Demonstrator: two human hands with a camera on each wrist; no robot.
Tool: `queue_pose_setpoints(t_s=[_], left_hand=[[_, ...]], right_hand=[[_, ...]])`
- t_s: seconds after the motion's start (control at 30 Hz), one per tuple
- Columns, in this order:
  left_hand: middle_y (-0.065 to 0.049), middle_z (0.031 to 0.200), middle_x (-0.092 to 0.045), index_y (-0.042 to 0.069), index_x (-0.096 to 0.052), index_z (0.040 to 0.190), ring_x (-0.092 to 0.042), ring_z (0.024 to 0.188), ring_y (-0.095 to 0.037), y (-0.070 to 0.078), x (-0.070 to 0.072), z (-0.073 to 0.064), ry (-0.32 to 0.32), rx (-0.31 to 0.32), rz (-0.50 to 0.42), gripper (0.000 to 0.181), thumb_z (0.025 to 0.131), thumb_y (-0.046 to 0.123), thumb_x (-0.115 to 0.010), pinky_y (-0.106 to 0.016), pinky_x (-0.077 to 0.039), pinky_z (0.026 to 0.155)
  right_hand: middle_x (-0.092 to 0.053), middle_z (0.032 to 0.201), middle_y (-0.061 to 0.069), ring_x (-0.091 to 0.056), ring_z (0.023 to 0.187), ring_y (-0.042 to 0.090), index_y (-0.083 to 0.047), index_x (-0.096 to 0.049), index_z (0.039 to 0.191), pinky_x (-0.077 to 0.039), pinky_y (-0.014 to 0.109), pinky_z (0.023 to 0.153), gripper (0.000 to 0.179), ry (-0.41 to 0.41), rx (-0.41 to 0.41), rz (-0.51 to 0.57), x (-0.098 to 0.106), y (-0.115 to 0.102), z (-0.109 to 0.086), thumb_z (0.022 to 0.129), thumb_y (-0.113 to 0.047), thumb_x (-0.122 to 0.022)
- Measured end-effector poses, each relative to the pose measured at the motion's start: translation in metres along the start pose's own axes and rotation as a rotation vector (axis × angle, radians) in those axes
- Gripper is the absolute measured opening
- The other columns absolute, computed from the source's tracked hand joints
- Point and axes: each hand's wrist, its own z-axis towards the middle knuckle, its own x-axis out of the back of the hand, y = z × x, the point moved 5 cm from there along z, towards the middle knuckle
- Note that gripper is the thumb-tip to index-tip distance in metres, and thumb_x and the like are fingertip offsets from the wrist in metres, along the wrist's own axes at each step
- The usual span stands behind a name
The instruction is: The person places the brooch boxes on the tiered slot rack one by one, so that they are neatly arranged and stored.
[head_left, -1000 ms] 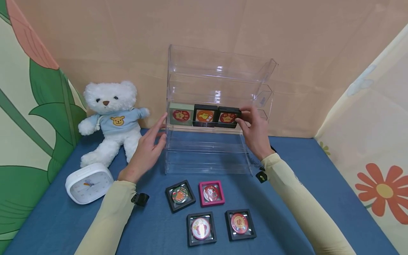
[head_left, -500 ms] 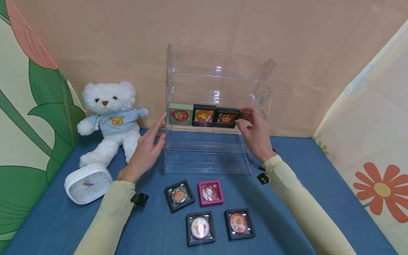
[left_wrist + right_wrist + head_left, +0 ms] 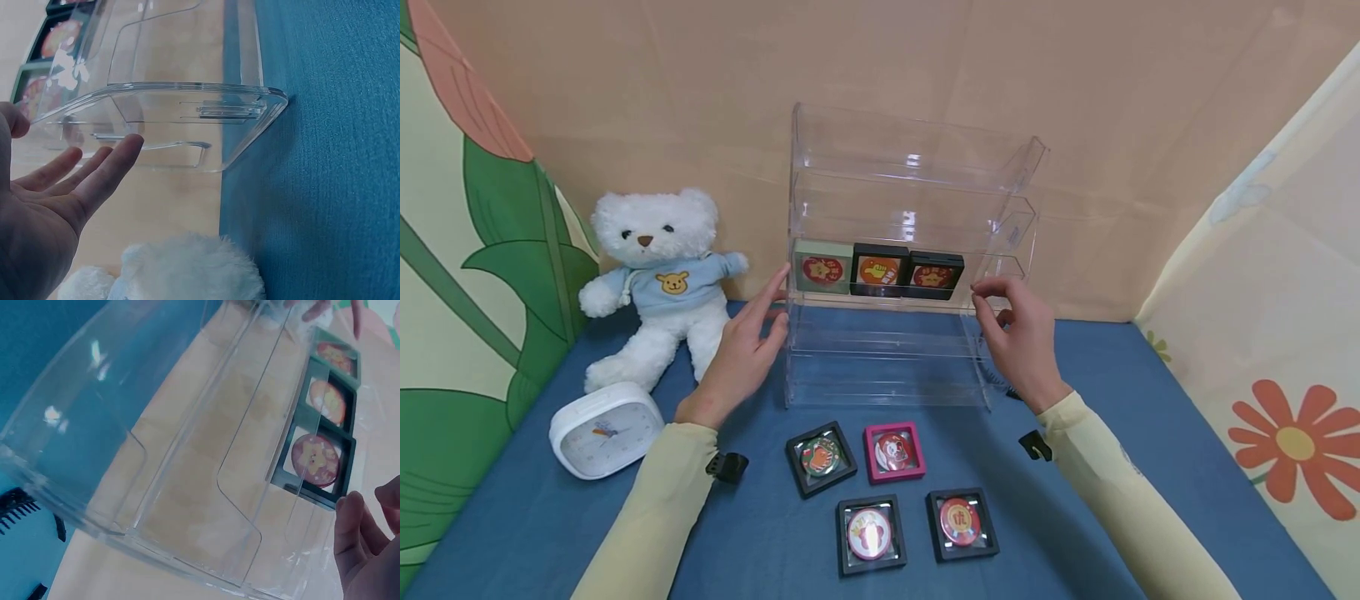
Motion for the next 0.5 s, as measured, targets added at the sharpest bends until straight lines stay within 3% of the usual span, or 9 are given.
queue_pose_setpoints(t_s=[0.3,0.5], left_hand=[[-0.016,0.149,-0.047,0.038,-0.021,0.162,-0.056,0.124,-0.036,0.000,0.000,0.000,-0.004,0.007,-0.009,0.065,0.108,0.014,-0.047,-0.055,-0.053,0.087],[-0.016,0.149,-0.047,0.038,-0.021,0.162,-0.055,0.126,-0.036,0.000,0.000,0.000,-0.003,0.007,-0.004,0.066,0.107,0.013,-0.047,-0.055,-0.052,0.086]], right_hand=[[-0.070,0.109,0.000,-0.064,0.091,0.011,-0.009,-0.067,0.113,-0.055,0.028,0.068,0.015,-0.097,-0.031,-0.001,0.015,-0.004,-0.023,0.099,-0.007,-0.064],[-0.069,0.110,0.000,-0.065,0.090,0.011,-0.008,-0.065,0.116,-0.055,0.025,0.069,0.017,-0.162,-0.051,0.018,0.023,-0.008,-0.036,0.099,-0.007,-0.064]])
